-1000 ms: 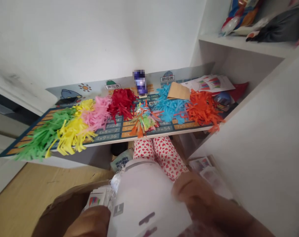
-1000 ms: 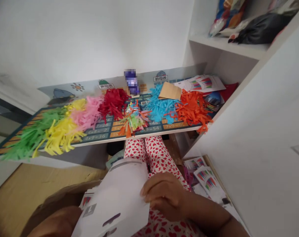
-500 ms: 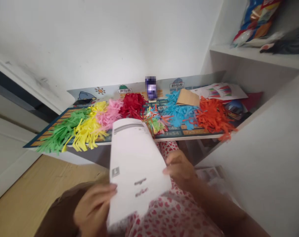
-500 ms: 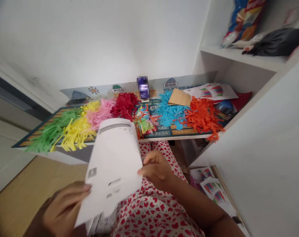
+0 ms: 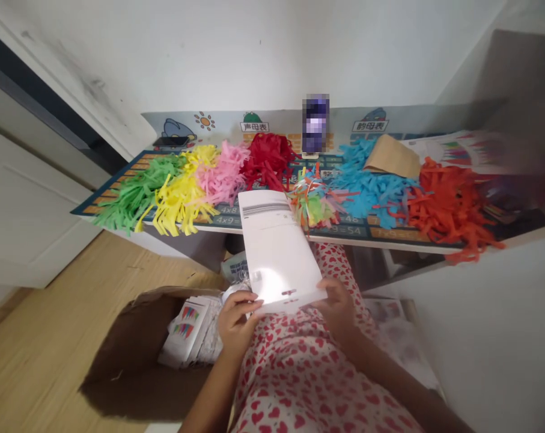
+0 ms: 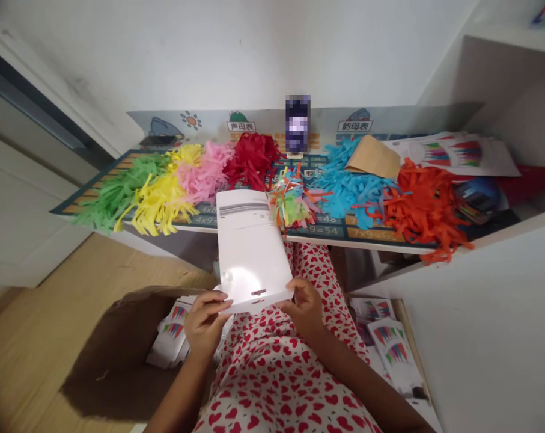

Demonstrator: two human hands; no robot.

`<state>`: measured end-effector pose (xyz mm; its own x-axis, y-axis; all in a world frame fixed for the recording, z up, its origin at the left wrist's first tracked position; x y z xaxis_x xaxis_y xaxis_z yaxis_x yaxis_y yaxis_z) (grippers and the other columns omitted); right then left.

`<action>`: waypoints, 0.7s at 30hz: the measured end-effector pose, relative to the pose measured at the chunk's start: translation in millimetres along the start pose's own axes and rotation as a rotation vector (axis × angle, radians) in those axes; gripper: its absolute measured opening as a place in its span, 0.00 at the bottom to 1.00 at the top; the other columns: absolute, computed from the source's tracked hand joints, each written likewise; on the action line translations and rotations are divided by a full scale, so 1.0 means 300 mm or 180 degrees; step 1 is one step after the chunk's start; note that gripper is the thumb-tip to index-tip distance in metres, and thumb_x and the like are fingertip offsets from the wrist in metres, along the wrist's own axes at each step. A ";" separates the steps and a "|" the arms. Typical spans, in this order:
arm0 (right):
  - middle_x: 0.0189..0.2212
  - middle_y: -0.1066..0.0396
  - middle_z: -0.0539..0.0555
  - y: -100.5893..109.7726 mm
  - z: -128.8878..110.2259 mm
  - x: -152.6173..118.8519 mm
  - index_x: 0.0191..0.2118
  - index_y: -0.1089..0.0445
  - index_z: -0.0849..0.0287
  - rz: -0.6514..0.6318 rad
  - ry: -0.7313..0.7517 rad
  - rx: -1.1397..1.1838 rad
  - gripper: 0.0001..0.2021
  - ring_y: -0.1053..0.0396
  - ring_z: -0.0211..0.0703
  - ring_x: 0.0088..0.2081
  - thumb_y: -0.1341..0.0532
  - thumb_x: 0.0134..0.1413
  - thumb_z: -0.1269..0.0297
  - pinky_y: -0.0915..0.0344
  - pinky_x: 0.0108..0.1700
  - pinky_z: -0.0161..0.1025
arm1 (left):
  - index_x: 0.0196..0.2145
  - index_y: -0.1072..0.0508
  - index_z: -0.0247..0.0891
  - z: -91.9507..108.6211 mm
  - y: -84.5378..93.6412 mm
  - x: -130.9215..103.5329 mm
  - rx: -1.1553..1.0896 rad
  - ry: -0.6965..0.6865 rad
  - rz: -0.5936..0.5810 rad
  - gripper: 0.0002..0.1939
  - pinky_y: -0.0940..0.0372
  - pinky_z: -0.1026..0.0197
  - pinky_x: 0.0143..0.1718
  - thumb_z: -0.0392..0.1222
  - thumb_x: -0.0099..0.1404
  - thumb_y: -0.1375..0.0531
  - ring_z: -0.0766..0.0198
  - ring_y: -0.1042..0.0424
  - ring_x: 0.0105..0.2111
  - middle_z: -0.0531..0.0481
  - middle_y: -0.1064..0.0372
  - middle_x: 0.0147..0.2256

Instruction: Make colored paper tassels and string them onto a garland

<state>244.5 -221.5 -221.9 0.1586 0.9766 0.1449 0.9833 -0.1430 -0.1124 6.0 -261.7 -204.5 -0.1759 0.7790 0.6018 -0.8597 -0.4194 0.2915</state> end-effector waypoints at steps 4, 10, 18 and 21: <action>0.22 0.38 0.44 -0.032 0.013 -0.016 0.28 0.37 0.56 0.0211 -0.0400 -0.0170 0.15 0.40 0.34 0.22 0.30 0.36 0.62 0.41 0.24 0.32 | 0.26 0.22 0.40 -0.029 -0.054 -0.033 -0.0143 0.0626 0.0515 0.05 0.32 0.60 0.36 0.42 0.57 0.31 0.63 0.27 0.32 0.51 0.26 0.30; 0.21 0.40 0.43 -0.054 0.039 -0.020 0.28 0.40 0.56 0.0559 -0.0684 -0.0648 0.18 0.42 0.33 0.21 0.31 0.42 0.54 0.41 0.24 0.32 | 0.24 0.34 0.38 -0.048 -0.123 -0.068 -0.0552 0.1561 0.0986 0.15 0.36 0.64 0.32 0.43 0.55 0.30 0.67 0.33 0.27 0.55 0.34 0.26; 0.19 0.41 0.42 -0.069 0.045 -0.015 0.29 0.43 0.55 0.0776 -0.0846 -0.1124 0.18 0.42 0.35 0.20 0.33 0.43 0.52 0.43 0.23 0.33 | 0.39 0.28 0.35 -0.048 -0.247 -0.082 -0.2084 0.3384 0.0709 0.27 0.34 0.66 0.26 0.46 0.42 0.25 0.66 0.29 0.27 0.51 0.27 0.31; 0.19 0.41 0.41 -0.069 0.052 -0.022 0.30 0.43 0.54 0.0739 -0.0945 -0.1144 0.18 0.41 0.36 0.20 0.34 0.44 0.52 0.41 0.24 0.34 | 0.35 0.27 0.33 -0.038 -0.272 -0.080 -0.2112 0.3685 0.0727 0.26 0.35 0.67 0.22 0.47 0.41 0.25 0.68 0.30 0.24 0.48 0.25 0.31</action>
<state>221.8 -222.5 -235.9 0.3955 0.9085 -0.1348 0.9020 -0.3564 0.2438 75.0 -240.9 -251.4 -0.3616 0.8029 -0.4739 -0.7669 -0.5452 -0.3386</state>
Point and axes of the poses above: each hand's wrist, its own x-axis towards the middle knuckle, its own y-axis out of the back of the hand, z = x × y, the point moved 3 cm from there along x, towards the middle knuckle
